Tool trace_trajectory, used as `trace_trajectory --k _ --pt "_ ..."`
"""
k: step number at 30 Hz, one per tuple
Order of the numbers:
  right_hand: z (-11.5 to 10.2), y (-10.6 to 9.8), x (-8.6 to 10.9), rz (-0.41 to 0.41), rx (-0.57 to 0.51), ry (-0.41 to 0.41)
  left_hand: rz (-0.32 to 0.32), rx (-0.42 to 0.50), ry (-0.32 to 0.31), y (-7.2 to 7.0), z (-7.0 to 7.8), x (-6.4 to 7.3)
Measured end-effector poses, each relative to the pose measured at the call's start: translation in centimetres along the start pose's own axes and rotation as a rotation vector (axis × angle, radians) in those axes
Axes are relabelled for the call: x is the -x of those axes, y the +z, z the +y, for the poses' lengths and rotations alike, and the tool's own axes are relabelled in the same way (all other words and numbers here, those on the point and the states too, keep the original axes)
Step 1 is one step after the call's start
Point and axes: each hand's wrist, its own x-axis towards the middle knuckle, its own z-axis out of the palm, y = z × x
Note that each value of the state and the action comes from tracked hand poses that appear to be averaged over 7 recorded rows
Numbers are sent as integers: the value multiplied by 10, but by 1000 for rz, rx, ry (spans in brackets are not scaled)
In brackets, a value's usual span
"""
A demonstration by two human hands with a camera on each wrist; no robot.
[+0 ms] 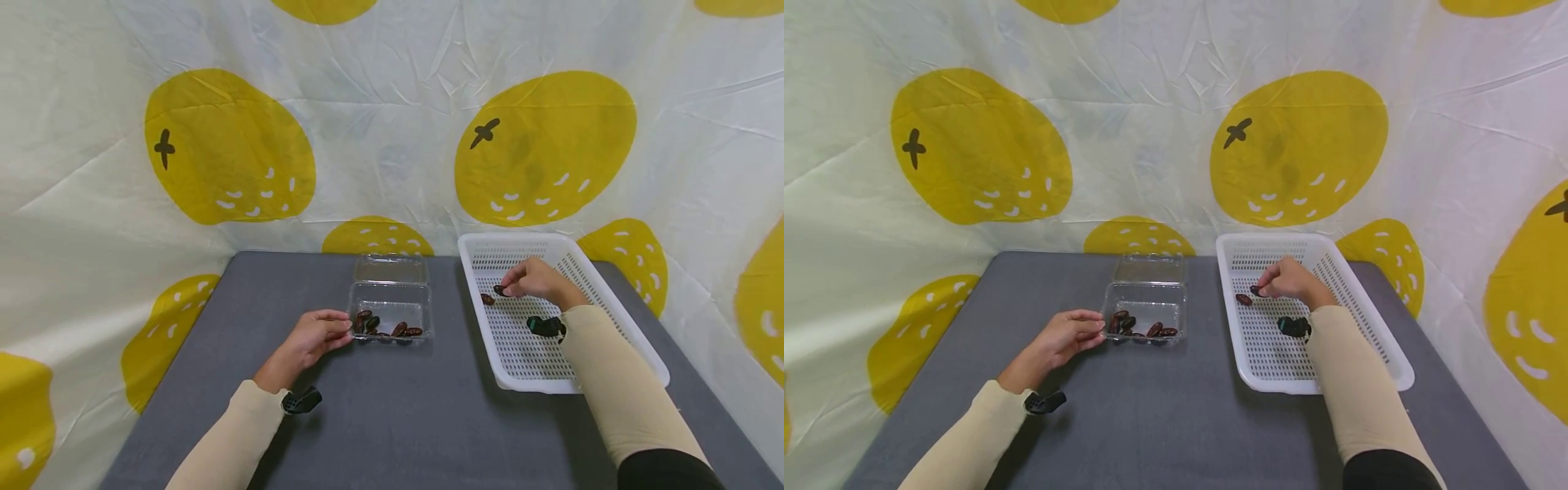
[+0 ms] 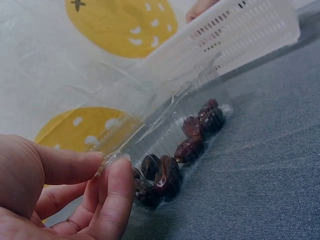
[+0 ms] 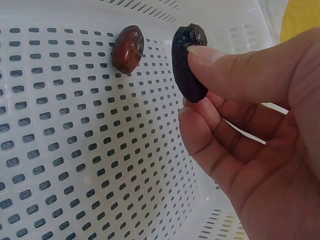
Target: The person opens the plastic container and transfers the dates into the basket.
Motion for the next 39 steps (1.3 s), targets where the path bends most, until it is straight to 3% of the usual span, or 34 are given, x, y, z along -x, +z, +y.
trace_trajectory --k 23,39 --pt "16 11 -5 6 36 56 0 -7 -2 -2 -5 1" --pt "19 11 -5 -7 -3 86 -10 19 22 -2 -4 -1"
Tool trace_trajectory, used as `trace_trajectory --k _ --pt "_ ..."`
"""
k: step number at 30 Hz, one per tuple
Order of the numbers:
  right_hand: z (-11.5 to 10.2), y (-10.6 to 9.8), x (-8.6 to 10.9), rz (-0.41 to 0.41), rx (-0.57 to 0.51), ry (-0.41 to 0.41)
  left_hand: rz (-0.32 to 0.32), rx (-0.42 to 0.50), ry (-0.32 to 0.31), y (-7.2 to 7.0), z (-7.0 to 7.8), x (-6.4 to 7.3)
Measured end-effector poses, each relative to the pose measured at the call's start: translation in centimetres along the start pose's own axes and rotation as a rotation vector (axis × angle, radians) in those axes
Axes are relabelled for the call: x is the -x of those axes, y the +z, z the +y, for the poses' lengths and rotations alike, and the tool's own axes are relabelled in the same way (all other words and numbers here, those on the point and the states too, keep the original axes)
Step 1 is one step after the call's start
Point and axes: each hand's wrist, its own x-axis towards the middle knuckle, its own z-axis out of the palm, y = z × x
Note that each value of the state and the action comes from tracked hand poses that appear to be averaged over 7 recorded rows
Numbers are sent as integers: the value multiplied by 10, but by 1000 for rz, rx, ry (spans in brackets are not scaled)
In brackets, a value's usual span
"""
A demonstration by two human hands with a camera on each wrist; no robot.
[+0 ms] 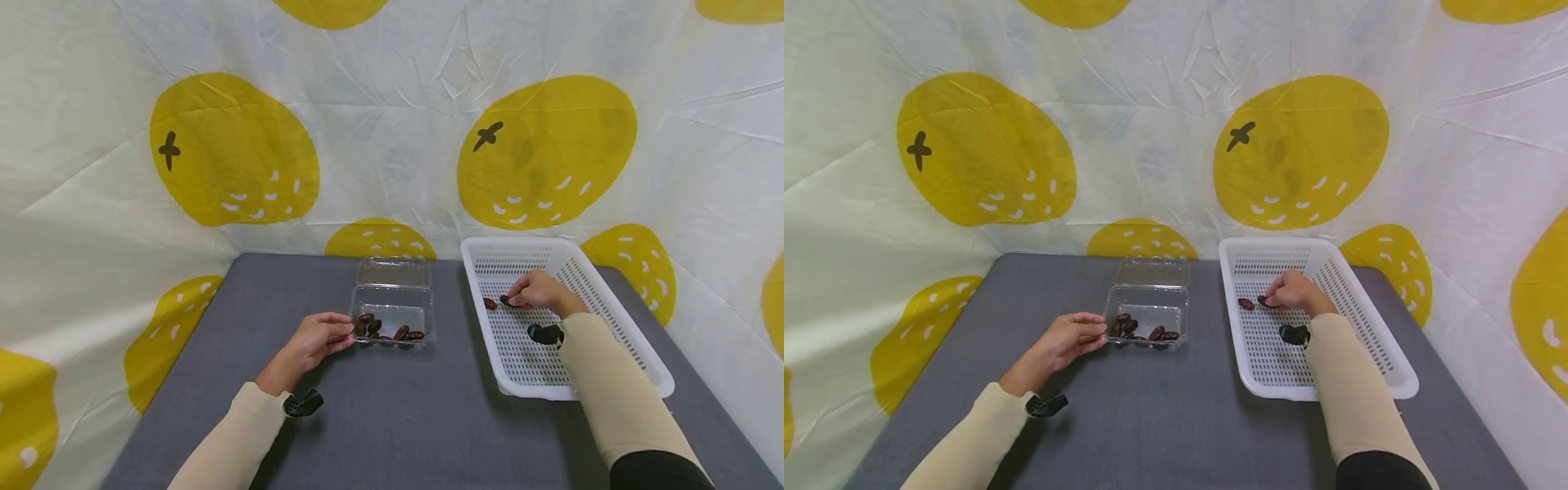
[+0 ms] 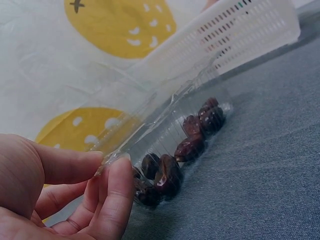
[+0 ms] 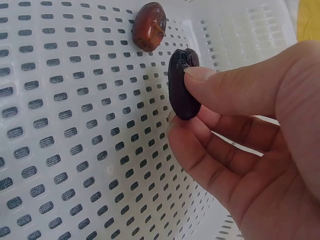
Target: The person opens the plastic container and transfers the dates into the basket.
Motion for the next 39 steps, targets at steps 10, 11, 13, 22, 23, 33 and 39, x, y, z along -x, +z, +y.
trace_trajectory --k 10,11,13,22,23,33,39 --pt "-1 1 1 0 20 -16 -2 -2 2 1 1 1" --pt "-1 1 1 0 19 -13 -2 -1 2 1 1 1" --pt "-1 1 1 2 14 -1 -4 -1 2 1 1 1" --pt "-9 -2 8 50 -31 -43 -12 6 4 0 3 1" --pt "-11 -2 9 52 -39 -50 -12 7 2 0 3 1" --pt "-41 -6 20 44 -90 -160 -9 6 -7 1 6 3" --pt "-59 -7 22 42 -118 -251 -4 2 -4 2 5 3"
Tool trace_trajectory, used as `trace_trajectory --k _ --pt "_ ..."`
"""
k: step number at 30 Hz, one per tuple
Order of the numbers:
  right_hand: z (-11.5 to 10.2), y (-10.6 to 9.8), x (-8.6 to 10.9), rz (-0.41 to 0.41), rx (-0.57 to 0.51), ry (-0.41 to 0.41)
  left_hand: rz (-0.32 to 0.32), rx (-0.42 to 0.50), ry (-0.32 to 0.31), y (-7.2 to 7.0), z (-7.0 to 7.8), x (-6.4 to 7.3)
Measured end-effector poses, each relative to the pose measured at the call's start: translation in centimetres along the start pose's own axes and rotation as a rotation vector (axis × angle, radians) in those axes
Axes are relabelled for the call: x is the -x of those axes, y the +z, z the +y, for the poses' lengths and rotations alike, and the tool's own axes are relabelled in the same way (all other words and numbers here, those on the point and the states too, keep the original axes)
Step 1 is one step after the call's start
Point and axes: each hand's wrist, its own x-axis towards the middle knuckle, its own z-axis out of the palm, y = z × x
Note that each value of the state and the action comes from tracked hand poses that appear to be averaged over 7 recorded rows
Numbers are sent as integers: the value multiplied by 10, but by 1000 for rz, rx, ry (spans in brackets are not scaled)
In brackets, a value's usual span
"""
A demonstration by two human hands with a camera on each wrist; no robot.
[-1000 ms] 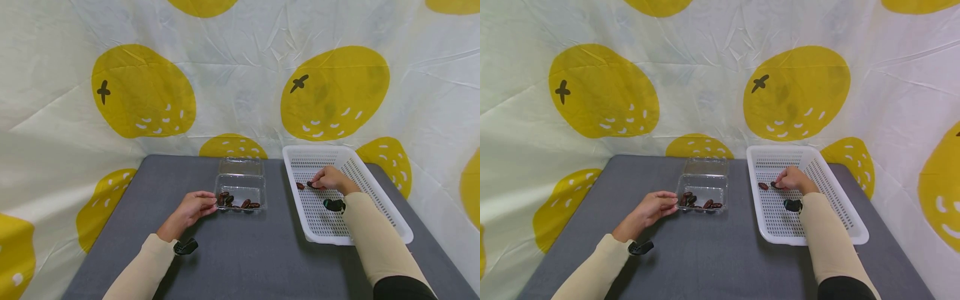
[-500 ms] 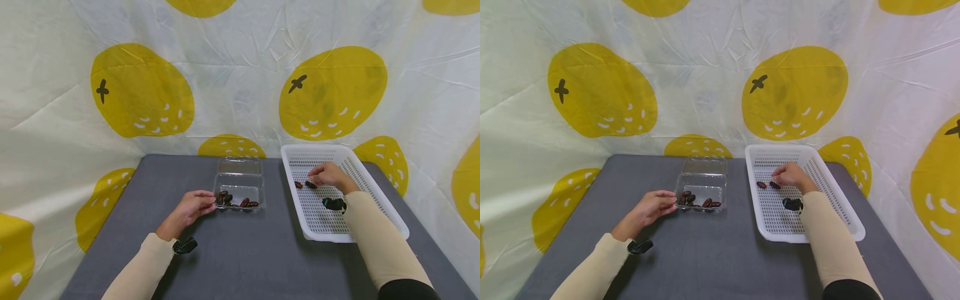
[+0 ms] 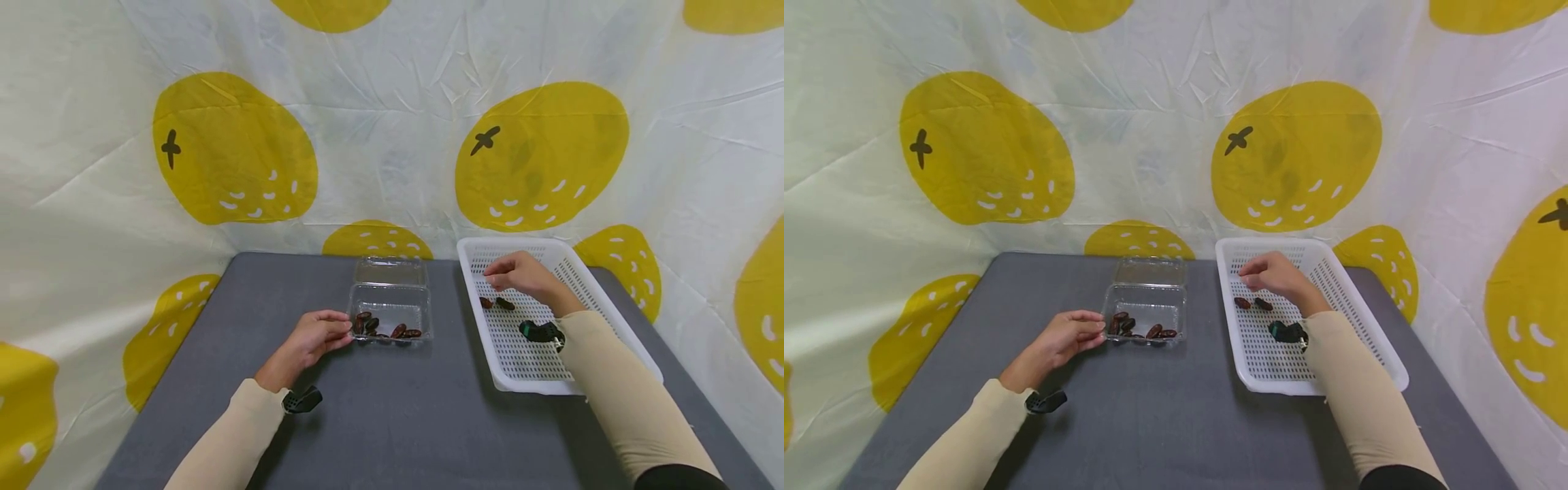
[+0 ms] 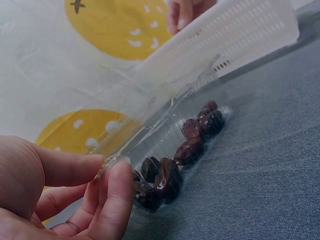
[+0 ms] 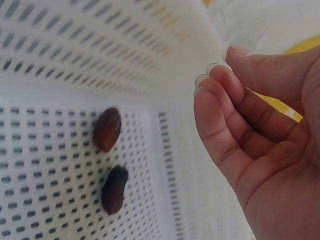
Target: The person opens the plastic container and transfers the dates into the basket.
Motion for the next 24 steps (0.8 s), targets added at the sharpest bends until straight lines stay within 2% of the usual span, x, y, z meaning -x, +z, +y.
trace_trajectory --k 7,14,24 --pt "-27 5 -3 -15 -54 -70 10 -1 -4 1 0 0" --pt "-48 16 -7 -36 -57 -84 23 -22 -10 3 0 1" --pt "-75 46 -21 -117 -21 -139 22 -17 -2 2 -1 0"
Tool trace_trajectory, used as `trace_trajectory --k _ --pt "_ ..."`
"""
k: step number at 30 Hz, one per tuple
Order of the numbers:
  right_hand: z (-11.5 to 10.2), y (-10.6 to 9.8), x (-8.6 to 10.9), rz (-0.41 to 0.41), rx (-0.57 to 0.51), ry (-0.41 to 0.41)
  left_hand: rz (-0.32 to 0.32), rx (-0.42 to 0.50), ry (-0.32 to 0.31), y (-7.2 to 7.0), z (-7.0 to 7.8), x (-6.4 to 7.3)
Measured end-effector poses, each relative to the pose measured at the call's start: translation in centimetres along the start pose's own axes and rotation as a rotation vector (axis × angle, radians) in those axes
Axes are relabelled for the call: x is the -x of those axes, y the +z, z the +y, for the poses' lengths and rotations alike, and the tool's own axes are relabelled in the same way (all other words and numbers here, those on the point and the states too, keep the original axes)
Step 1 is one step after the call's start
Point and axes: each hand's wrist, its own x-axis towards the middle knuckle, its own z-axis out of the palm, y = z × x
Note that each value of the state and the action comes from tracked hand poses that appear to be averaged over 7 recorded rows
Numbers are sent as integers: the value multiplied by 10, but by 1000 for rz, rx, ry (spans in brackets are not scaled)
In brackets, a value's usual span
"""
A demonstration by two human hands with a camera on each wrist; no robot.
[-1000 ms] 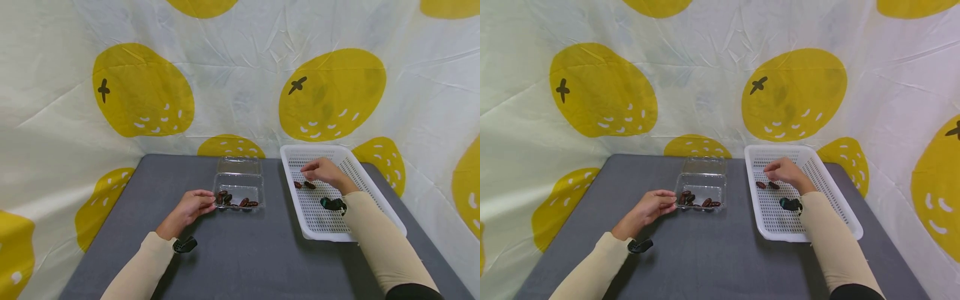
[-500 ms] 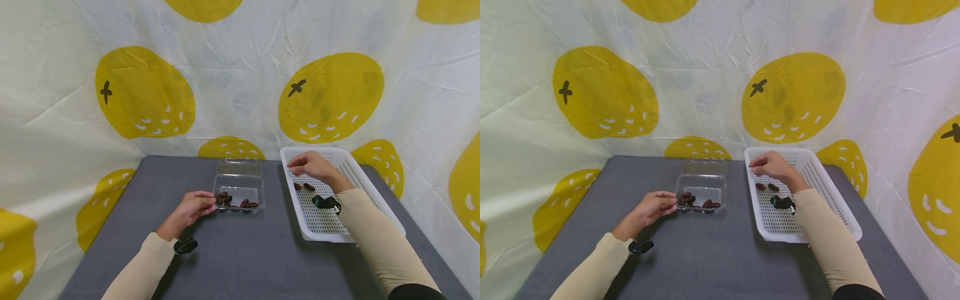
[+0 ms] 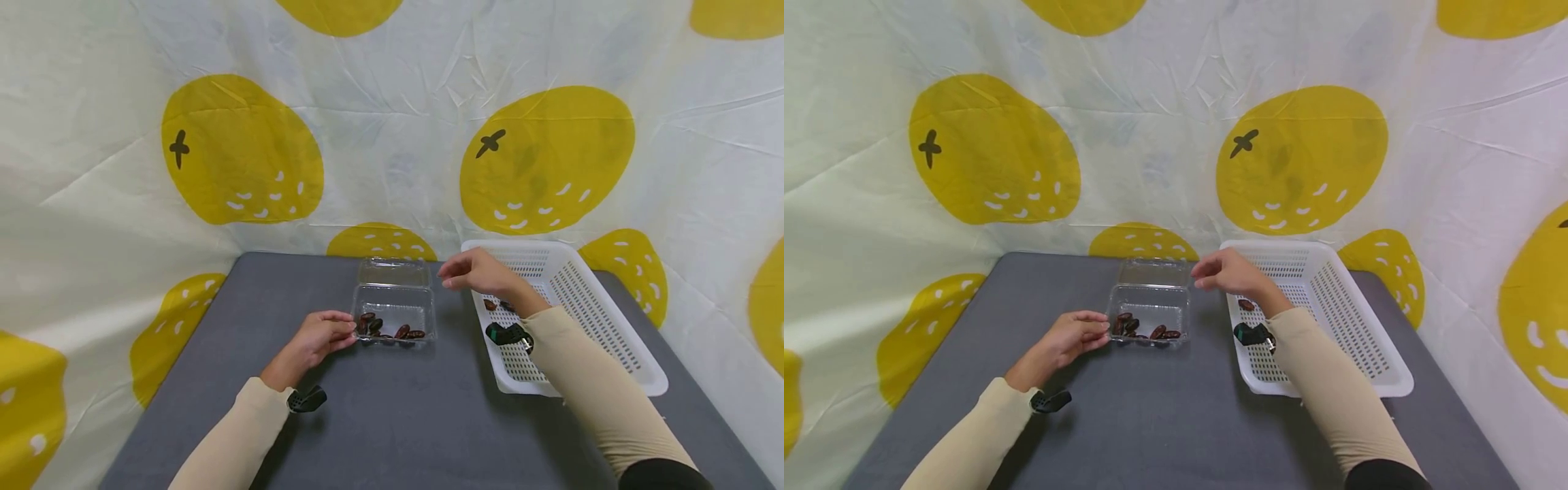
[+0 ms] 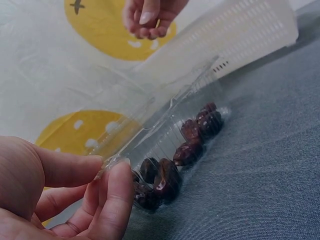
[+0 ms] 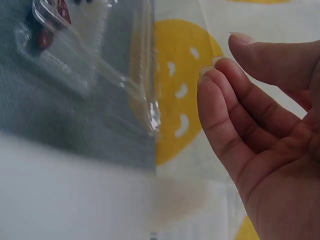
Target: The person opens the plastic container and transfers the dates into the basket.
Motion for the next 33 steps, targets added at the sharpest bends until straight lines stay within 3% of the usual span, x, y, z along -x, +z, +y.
trace_trajectory --k 14,22,33 --pt "-21 47 -30 -133 -57 -122 17 1 -16 2 2 1" --pt "-31 72 -44 -196 -99 -119 14 -3 -14 3 2 2" --pt "-26 103 -62 -241 -141 -120 3 -8 -25 1 4 1"
